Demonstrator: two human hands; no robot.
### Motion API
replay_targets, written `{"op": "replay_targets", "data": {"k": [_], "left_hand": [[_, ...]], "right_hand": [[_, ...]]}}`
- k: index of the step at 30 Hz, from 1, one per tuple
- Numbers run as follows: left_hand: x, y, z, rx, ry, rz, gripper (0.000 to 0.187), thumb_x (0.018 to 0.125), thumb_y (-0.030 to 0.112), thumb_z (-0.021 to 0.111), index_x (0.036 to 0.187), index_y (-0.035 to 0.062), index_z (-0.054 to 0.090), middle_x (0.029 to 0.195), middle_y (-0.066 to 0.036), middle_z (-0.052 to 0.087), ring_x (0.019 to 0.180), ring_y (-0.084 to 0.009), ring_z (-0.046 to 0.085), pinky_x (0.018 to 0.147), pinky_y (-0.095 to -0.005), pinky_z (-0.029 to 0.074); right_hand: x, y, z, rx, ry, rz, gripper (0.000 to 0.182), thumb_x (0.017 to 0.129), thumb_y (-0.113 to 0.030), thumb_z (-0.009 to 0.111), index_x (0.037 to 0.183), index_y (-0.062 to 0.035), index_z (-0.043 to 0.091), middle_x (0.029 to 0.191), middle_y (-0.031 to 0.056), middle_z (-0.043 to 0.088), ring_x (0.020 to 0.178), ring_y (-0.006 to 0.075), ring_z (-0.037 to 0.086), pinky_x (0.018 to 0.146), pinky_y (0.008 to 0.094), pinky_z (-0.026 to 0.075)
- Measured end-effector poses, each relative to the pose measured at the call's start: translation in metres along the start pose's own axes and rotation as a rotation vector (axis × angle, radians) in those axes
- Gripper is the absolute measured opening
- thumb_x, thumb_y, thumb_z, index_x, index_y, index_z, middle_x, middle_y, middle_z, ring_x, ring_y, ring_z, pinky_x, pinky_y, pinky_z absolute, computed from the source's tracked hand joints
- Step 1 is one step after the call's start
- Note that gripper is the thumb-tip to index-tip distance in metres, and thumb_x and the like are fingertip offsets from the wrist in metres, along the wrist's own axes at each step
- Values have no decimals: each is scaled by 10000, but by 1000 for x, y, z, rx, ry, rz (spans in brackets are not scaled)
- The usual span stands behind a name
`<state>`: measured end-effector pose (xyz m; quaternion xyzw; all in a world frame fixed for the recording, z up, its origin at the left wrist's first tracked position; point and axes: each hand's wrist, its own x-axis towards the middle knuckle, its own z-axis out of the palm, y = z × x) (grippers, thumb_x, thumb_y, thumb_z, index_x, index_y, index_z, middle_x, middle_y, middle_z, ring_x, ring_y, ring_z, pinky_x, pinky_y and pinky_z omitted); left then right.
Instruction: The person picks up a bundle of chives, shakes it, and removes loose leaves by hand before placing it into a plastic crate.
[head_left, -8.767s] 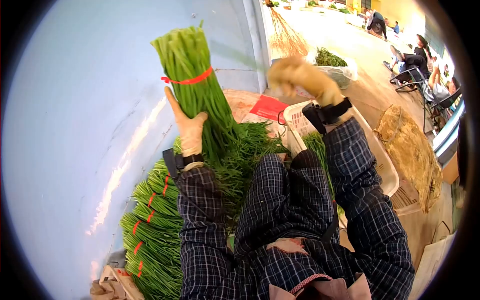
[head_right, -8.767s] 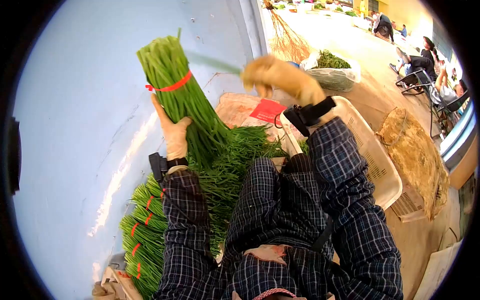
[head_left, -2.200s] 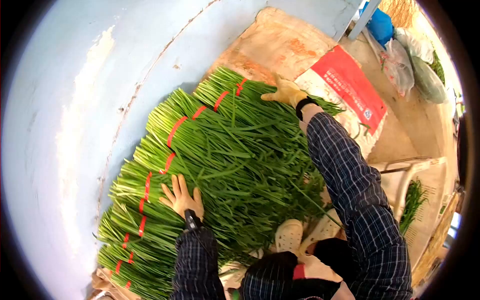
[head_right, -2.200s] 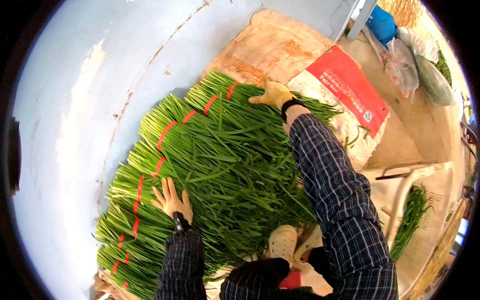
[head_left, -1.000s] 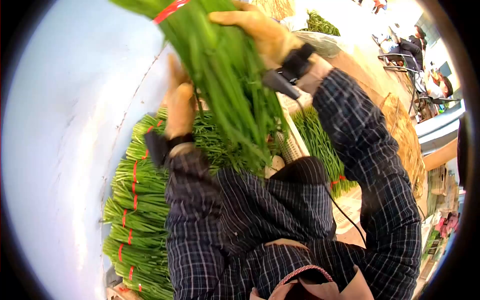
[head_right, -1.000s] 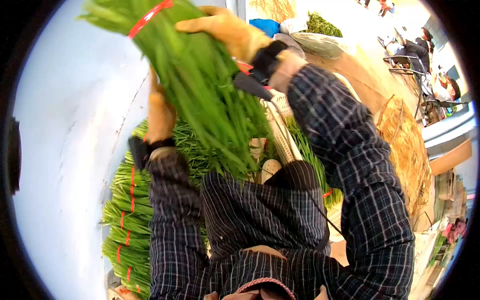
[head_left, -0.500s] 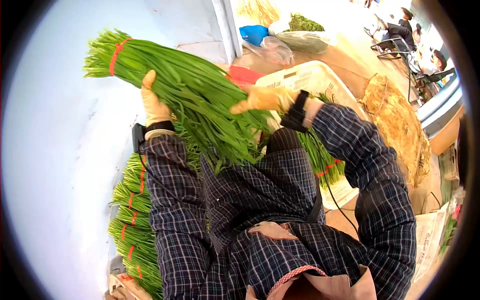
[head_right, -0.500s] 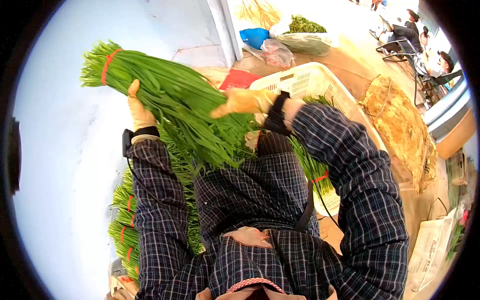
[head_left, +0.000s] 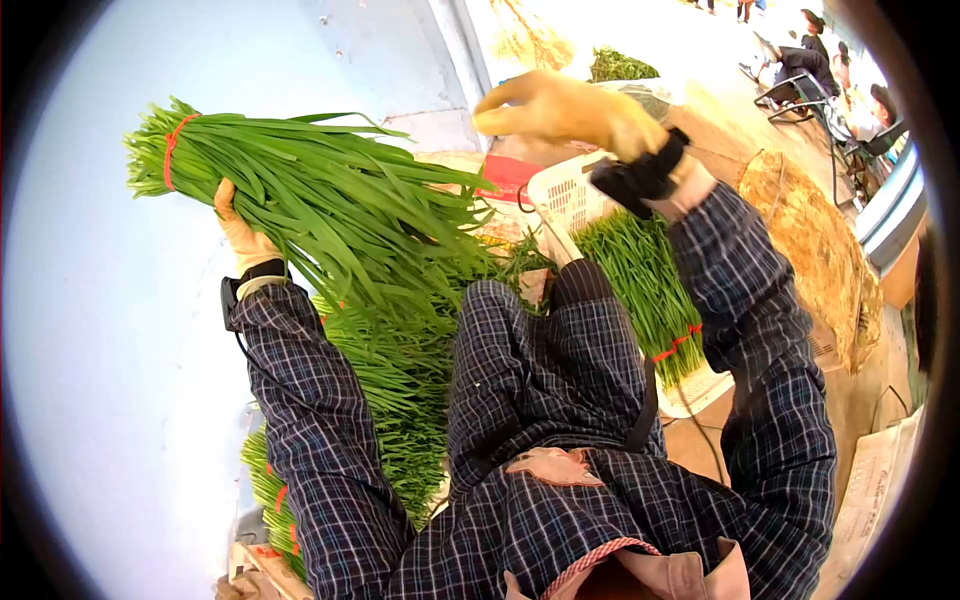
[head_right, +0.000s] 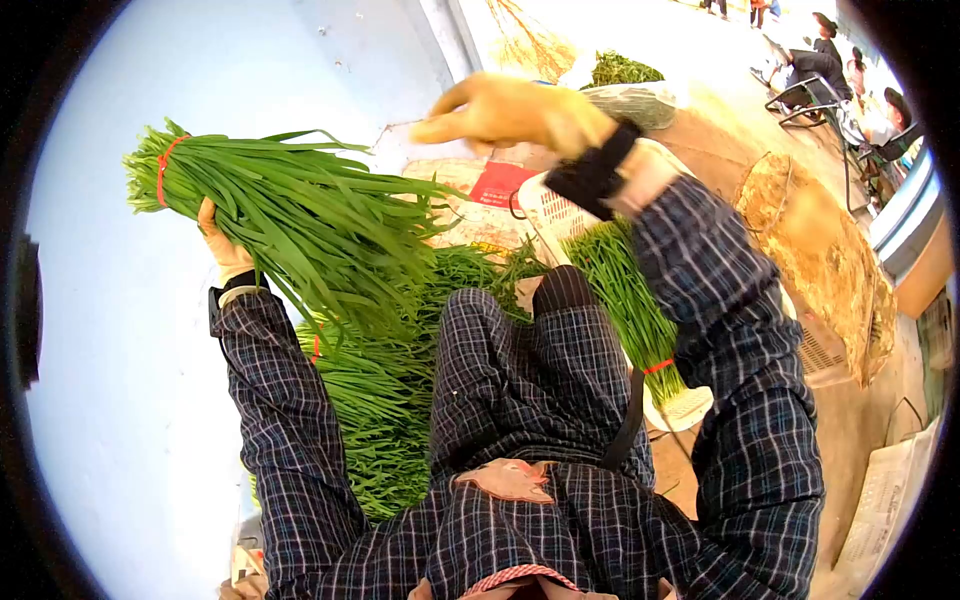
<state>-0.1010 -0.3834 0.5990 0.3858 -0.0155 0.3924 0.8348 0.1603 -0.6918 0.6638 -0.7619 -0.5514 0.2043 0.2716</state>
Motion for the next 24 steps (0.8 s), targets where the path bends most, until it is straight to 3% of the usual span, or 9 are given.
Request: {"op": "replay_targets", "data": {"k": [4,7,9,13,14,16,17,20,24], "left_hand": [[-4,-2,-2,109,48,74,468,813,313,662,1196,63,565,1123,-80,633,987,-242,617,842,-394,535],[-9,-3,0,45,12,54,447,819,309,653,1185,67,567,1113,-68,633,967,-235,623,833,-388,539],[-11,0,2,68,30,83,445,816,302,659,1184,68,568,1108,-63,635,964,-236,624,826,-382,540],[-9,6,-2,109,52,135,439,805,274,671,1170,52,573,1112,-81,637,972,-238,615,865,-386,519],[-7,8,1,91,53,137,433,807,264,667,1172,52,571,1113,-80,637,976,-241,612,875,-389,514],[-6,12,-8,17,55,143,427,810,241,661,1181,52,566,1129,-81,633,1004,-252,600,906,-401,495],[-5,16,-16,20,61,151,427,810,241,661,1181,52,566,1129,-81,633,1004,-252,600,906,-401,495],[-4,17,-23,128,168,217,464,811,324,656,1180,55,575,1134,-92,630,1002,-268,605,887,-431,504],[-8,18,-23,134,175,174,489,791,340,673,1185,67,575,1137,-98,629,998,-273,609,873,-443,517]], "right_hand": [[38,-15,47,-156,-330,0,742,809,-560,618,1191,73,571,1046,220,645,803,229,619,808,408,487],[55,24,78,-92,-722,-39,518,861,-402,630,1140,35,615,856,151,689,622,172,600,611,313,509],[46,46,93,-47,-584,-202,372,875,-281,636,1088,24,641,790,110,694,542,127,567,503,259,470],[16,66,91,663,-153,-267,291,898,-238,639,1030,20,650,845,75,689,523,66,544,471,199,423],[7,70,87,658,-152,-268,291,898,-238,639,1030,20,650,845,75,689,523,66,544,471,199,423],[-5,75,86,976,253,-156,263,879,-205,658,1017,18,649,857,67,683,534,58,559,466,182,428],[-7,82,82,976,243,-160,263,879,-205,658,1017,18,649,857,67,683,534,58,559,466,182,428],[-6,95,62,320,-106,-60,401,855,-256,663,1111,49,612,859,70,676,590,98,593,488,227,444],[26,63,48,-117,170,-296,561,822,-351,678,1189,60,570,849,72,675,599,130,578,499,241,429]]}}
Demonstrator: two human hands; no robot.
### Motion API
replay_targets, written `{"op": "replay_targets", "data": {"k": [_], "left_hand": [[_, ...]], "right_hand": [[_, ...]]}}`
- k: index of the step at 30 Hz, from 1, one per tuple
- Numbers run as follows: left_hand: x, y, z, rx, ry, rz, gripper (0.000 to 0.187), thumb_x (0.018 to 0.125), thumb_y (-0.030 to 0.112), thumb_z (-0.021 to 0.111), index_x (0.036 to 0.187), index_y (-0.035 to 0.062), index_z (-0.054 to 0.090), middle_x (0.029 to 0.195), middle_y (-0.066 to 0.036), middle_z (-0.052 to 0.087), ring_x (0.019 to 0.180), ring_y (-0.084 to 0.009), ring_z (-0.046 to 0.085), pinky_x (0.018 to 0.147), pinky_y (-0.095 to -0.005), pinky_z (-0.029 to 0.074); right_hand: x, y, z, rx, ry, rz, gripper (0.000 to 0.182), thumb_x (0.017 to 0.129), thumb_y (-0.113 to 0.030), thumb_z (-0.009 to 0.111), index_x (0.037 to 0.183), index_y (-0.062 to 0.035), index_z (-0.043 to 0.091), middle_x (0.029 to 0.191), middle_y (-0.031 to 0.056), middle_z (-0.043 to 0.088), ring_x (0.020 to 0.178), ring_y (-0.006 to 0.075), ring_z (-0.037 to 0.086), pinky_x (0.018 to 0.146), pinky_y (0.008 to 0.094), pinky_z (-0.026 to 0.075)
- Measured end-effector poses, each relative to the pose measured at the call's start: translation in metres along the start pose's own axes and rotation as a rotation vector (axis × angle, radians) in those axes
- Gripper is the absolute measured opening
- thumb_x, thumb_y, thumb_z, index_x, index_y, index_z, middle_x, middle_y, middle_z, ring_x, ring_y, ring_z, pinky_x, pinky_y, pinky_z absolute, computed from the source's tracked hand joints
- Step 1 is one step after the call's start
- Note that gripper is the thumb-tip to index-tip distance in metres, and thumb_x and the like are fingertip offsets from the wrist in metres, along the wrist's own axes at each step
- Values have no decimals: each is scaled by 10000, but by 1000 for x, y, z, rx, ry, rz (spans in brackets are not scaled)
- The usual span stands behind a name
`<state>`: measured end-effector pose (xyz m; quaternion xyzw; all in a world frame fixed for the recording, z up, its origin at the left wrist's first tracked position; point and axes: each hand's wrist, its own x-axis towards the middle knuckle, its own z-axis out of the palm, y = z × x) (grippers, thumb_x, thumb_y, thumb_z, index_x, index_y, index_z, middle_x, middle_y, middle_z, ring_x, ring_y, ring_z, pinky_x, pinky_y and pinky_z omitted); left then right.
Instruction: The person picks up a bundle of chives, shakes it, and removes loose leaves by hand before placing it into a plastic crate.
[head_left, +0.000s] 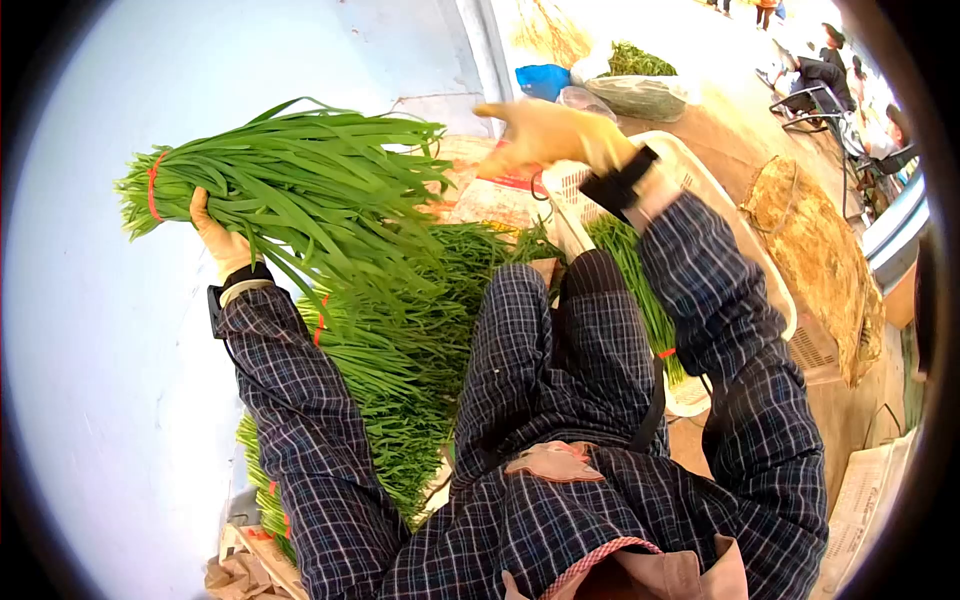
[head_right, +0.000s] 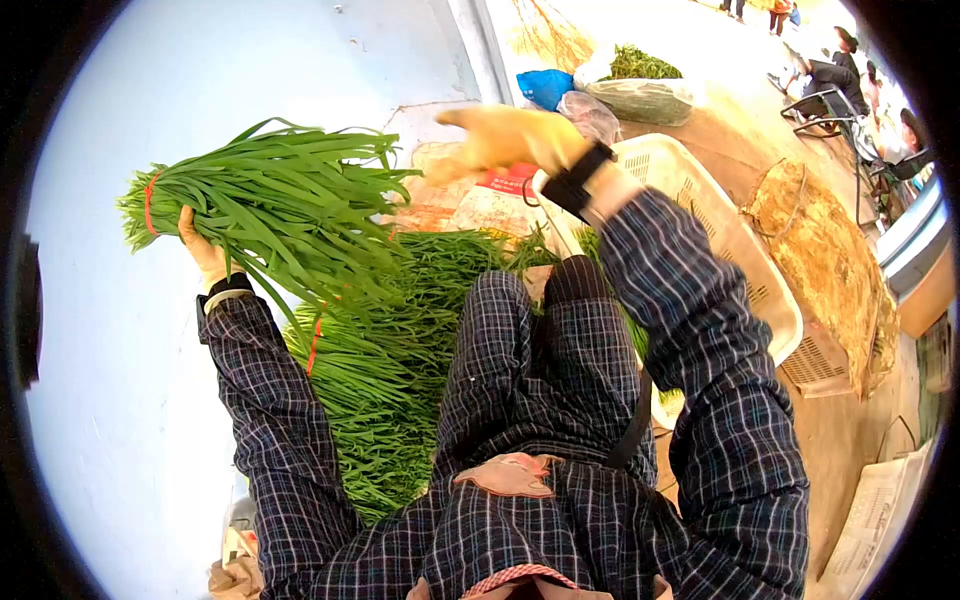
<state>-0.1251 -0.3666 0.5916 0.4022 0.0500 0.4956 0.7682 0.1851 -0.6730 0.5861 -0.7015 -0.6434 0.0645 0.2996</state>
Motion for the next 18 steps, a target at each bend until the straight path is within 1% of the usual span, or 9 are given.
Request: {"op": "replay_targets", "data": {"k": [2,3,5,6,7,9,10,14,18], "left_hand": [[-2,1,3,-13,-30,-22,489,792,348,670,1182,67,576,1140,-97,628,999,-272,608,872,-440,517],[-1,0,4,-33,-62,-40,489,793,355,668,1179,68,577,1143,-96,627,1001,-271,608,871,-437,518],[-2,-2,9,-19,-47,-32,478,802,354,658,1175,68,577,1147,-95,625,1005,-270,606,879,-437,513],[-3,-2,10,-6,-18,-25,466,811,353,648,1172,67,576,1151,-93,623,1008,-270,603,886,-436,508],[-2,-1,9,-5,-13,-16,466,811,353,648,1172,67,576,1151,-93,623,1008,-270,603,886,-436,508],[0,1,13,86,81,29,417,840,336,618,1154,63,586,1146,-89,627,1012,-274,601,905,-438,495],[-1,1,16,33,69,15,374,857,297,597,1145,59,590,1148,-99,627,1022,-279,596,925,-443,483],[2,3,31,-78,207,41,360,841,244,596,1138,41,586,1165,-131,617,1044,-297,582,932,-462,480],[4,7,19,-110,227,84,377,820,243,620,1136,39,579,1136,-121,624,1023,-310,595,914,-490,495]], "right_hand": [[28,-38,-6,179,-350,159,643,775,-413,709,1187,59,565,827,73,672,587,138,548,500,254,423],[39,-43,2,221,-499,263,470,796,-347,696,1089,13,621,726,59,648,519,119,500,464,250,390],[61,-21,43,303,-770,118,402,851,-366,636,990,10,664,588,21,597,501,122,511,420,281,373],[59,-3,62,417,-687,-161,336,878,-334,605,748,-30,666,575,8,594,490,130,510,427,295,376],[47,-31,56,213,-594,28,375,903,-348,565,717,-39,668,566,8,592,488,137,519,441,312,386],[27,-38,57,401,-385,111,181,907,-183,533,925,-55,660,569,10,567,387,77,417,352,236,311],[22,-28,69,772,-251,34,211,935,-215,531,958,-35,640,560,5,559,392,63,425,362,214,327],[-3,-46,64,1088,271,146,328,937,-336,569,943,-16,638,607,30,589,451,57,476,412,213,360],[-21,-28,22,618,-154,202,467,899,-426,591,1061,9,633,643,42,582,491,62,470,430,222,346]]}}
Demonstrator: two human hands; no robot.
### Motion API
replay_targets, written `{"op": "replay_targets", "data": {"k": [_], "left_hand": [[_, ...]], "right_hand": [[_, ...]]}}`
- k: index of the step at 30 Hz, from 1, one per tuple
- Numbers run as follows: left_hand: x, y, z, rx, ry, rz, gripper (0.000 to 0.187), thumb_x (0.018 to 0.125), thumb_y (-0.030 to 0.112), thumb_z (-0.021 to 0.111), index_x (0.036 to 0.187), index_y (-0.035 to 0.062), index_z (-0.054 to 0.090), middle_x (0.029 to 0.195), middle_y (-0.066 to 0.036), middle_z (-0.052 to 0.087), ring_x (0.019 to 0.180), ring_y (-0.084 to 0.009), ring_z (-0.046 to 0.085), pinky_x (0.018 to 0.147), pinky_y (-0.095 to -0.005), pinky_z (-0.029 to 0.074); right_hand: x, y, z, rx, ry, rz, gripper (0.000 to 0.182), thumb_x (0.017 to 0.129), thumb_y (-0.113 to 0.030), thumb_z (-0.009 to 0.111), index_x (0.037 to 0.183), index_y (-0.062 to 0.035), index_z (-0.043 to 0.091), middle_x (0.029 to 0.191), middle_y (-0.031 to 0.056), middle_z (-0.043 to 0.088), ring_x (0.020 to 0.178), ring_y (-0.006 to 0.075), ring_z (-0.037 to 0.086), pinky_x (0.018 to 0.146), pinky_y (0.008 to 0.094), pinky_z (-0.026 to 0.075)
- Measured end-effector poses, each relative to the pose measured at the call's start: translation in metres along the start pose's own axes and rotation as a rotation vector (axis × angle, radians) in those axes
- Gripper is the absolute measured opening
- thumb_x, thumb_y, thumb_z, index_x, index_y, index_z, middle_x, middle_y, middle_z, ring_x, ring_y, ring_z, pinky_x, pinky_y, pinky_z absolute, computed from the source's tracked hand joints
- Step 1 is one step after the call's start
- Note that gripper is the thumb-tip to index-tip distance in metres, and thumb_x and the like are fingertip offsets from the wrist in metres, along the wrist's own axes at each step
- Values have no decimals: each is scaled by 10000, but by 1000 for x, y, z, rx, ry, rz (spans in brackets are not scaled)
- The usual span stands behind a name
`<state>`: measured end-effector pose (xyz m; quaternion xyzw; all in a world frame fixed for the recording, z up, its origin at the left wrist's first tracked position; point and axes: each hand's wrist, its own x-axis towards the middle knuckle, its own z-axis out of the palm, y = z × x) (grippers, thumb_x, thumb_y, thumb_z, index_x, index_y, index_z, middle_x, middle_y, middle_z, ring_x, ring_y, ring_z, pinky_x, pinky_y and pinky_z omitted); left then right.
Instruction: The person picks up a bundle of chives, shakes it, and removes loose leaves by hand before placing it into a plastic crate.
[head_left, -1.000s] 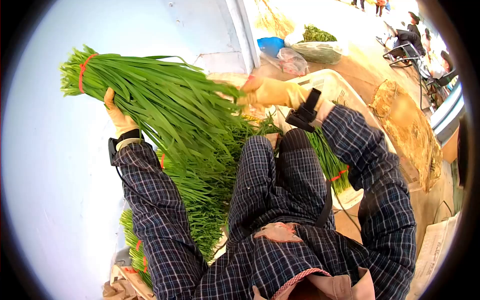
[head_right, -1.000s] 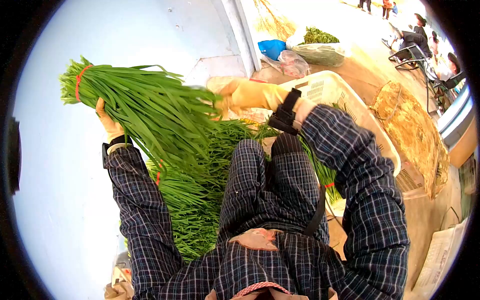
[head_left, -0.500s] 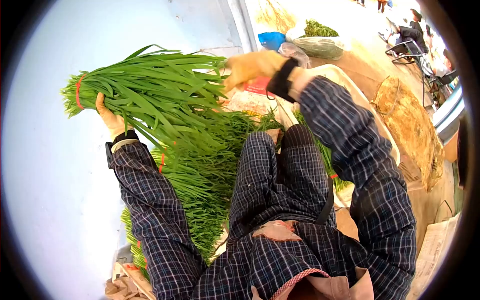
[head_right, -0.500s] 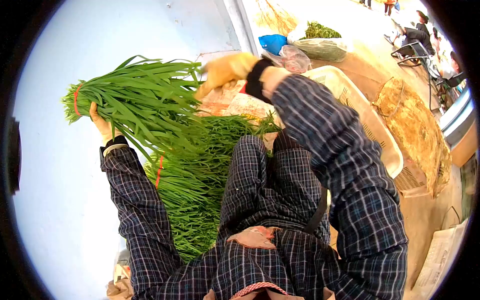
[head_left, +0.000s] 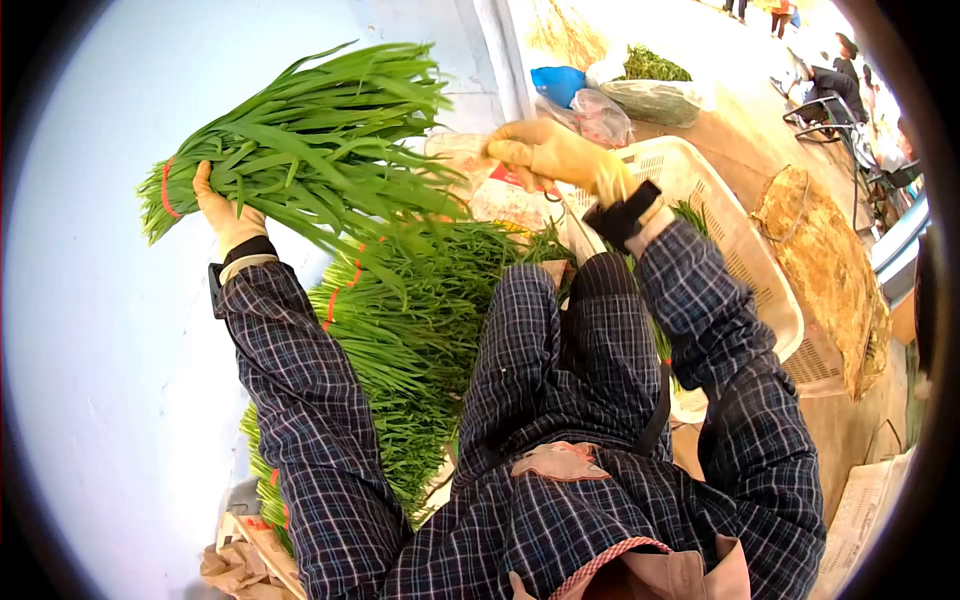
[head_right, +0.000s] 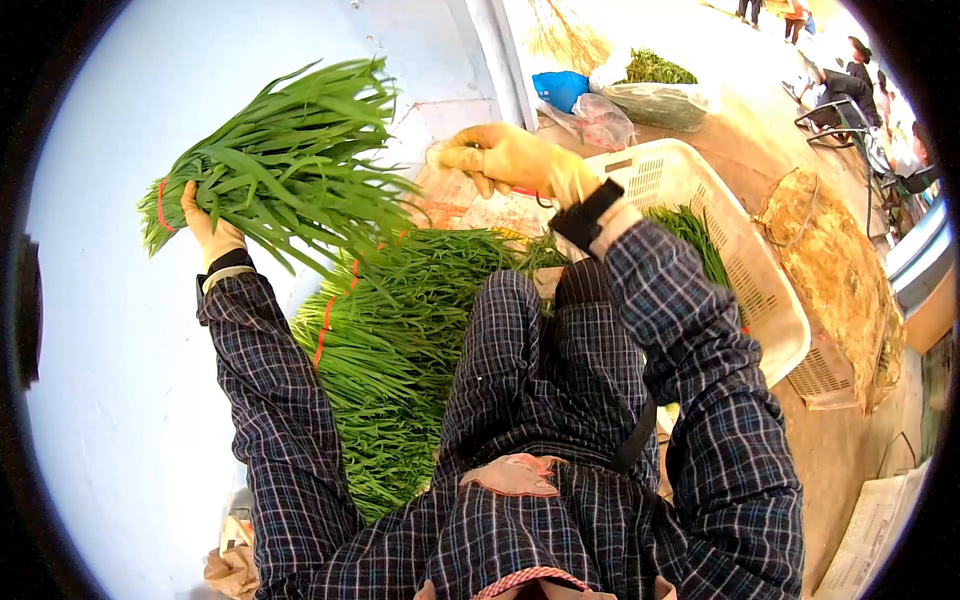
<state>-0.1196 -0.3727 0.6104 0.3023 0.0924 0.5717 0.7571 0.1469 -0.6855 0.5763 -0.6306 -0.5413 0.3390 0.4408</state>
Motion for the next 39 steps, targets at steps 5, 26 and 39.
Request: {"op": "replay_targets", "data": {"k": [5,26,39], "left_hand": [[-4,-2,5,46,-8,11,375,839,244,592,1146,29,584,1164,-137,616,1075,-315,568,958,-485,460],[1,3,7,13,38,29,386,821,220,586,1163,44,559,1193,-127,593,1077,-326,556,947,-502,456],[-22,0,34,78,53,98,375,802,204,609,1139,42,575,1169,-127,605,1062,-317,567,944,-489,465]], "right_hand": [[40,-38,20,-369,-343,64,644,806,-600,607,1043,-2,630,616,17,540,450,79,396,408,249,300],[2,19,36,-112,-207,49,559,737,-486,755,1014,-10,658,622,43,617,509,102,542,456,241,419],[5,12,127,494,-118,-87,225,944,-290,570,887,-74,593,668,9,613,426,48,419,364,200,310]]}}
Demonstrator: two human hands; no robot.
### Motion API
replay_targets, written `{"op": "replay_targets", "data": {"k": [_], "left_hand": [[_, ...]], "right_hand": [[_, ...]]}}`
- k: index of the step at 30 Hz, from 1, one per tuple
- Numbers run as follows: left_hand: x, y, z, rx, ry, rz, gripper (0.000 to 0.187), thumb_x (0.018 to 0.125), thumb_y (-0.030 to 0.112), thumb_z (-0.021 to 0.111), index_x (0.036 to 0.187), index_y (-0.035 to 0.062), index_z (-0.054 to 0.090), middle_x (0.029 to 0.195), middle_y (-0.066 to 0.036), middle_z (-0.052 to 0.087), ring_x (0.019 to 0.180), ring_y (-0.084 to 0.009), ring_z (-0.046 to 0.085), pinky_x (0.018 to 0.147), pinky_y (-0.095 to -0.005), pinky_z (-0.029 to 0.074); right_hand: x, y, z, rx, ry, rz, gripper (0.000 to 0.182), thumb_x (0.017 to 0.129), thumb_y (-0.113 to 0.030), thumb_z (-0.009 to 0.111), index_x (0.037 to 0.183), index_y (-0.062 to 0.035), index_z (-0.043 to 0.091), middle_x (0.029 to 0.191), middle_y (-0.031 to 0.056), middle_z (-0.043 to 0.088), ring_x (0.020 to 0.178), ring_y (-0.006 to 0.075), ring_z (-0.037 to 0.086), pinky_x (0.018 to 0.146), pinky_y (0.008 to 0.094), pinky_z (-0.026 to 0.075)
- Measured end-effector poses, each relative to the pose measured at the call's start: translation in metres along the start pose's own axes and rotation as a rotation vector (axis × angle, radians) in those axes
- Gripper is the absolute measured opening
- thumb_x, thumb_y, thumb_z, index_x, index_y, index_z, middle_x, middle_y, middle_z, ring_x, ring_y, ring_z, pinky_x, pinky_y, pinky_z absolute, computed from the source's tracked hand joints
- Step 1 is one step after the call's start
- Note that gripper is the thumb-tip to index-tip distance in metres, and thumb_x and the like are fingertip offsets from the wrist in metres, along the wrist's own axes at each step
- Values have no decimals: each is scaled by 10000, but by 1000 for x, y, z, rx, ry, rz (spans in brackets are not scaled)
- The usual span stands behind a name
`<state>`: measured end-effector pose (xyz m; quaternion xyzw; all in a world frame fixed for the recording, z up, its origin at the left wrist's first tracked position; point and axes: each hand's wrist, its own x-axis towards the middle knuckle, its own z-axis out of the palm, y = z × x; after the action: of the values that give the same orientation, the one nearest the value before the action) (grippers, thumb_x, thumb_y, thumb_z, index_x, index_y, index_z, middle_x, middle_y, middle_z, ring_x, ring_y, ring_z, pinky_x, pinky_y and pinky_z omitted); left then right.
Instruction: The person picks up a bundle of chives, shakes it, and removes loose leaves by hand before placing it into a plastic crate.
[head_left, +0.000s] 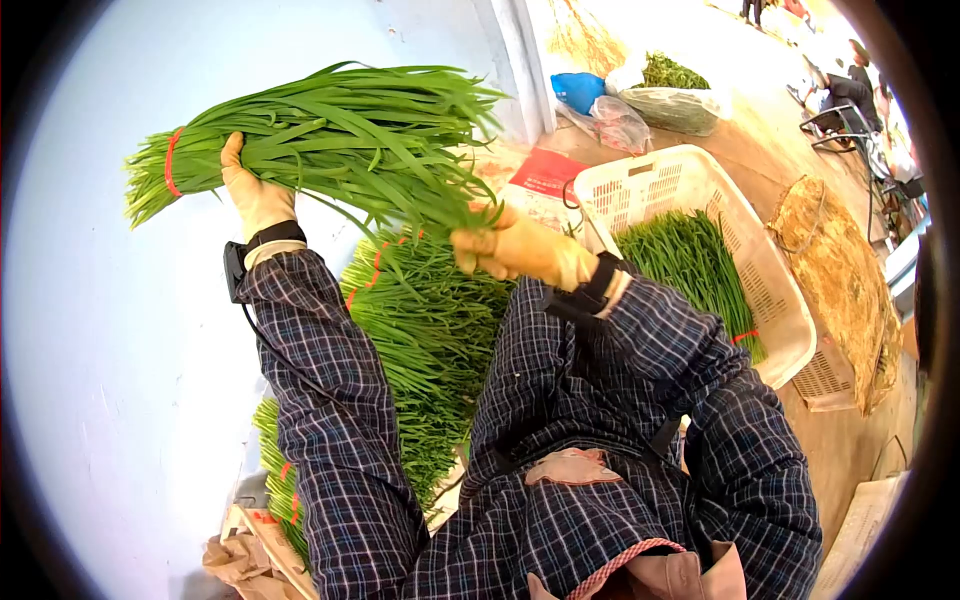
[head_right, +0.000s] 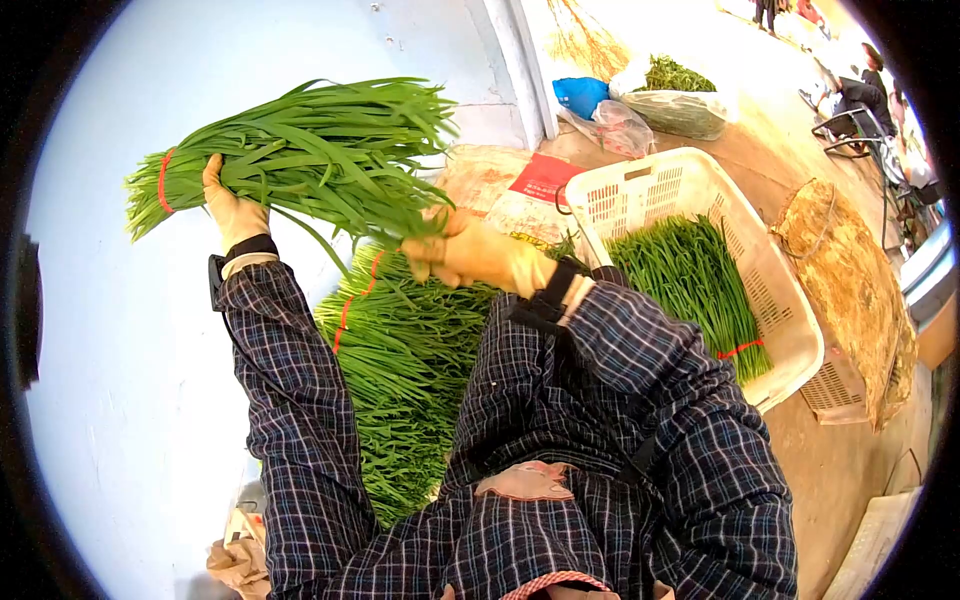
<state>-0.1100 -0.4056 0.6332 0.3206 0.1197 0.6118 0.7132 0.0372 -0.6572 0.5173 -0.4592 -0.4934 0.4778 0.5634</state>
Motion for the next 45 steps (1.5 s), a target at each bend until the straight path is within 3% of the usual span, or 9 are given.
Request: {"op": "replay_targets", "data": {"k": [10,16,22,24,26,30,34,41,45], "left_hand": [[22,-4,-26,-83,-25,-61,428,834,246,545,1213,48,538,1234,-140,570,1125,-342,531,993,-543,409],[13,-8,-16,-81,-2,-51,405,839,224,540,1195,31,541,1226,-145,572,1110,-333,538,980,-503,434],[17,-6,-20,-105,-2,-72,354,813,212,596,1122,39,577,1161,-114,604,1054,-304,568,940,-459,468],[18,-5,-20,-137,-7,-120,364,812,218,599,1129,43,572,1168,-113,600,1058,-302,563,937,-463,467],[16,-8,-23,-114,-12,-105,365,810,223,602,1126,44,573,1164,-112,601,1053,-301,562,937,-462,464],[9,-12,-12,-40,-11,-84,356,815,232,597,1119,47,575,1154,-109,602,1041,-296,560,938,-449,457],[16,-18,-10,-84,-90,-77,360,833,225,561,1135,28,565,1167,-131,600,1061,-322,557,956,-482,442],[0,-39,-1,-34,-81,-56,381,757,98,664,1122,36,575,1075,-93,618,951,-274,596,844,-424,509],[0,-53,4,14,-85,201,439,724,-26,661,1147,35,562,1058,-69,598,923,-235,591,804,-368,512]], "right_hand": [[-43,-29,-91,-1154,340,-177,631,806,-517,666,1162,-1,590,851,207,679,772,300,682,694,381,531],[-11,-65,-47,-1030,164,-120,556,806,-469,679,1105,-2,647,915,177,685,829,256,659,752,352,522],[-27,-26,-96,13,383,-209,291,874,-295,653,915,-9,681,823,43,680,692,119,605,558,236,462],[-33,-15,-112,-108,285,-146,462,825,-359,704,1110,-5,619,889,71,686,752,172,642,616,305,508],[-38,-12,-118,-1312,282,-108,811,741,-437,763,1340,-8,426,991,129,679,879,240,662,745,368,531],[0,-34,-71,-1003,394,-483,1069,647,-490,801,1435,-24,247,1107,221,629,1007,331,629,879,397,500],[13,-11,-25,-803,180,51,238,916,-255,599,1117,-128,593,617,-14,576,462,90,496,375,237,375],[-25,23,-36,305,318,-147,372,996,-285,445,694,-87,533,424,-22,413,337,115,366,372,268,341],[-53,108,-120,578,357,44,311,953,-336,531,871,-41,588,620,23,534,557,119,542,514,244,444]]}}
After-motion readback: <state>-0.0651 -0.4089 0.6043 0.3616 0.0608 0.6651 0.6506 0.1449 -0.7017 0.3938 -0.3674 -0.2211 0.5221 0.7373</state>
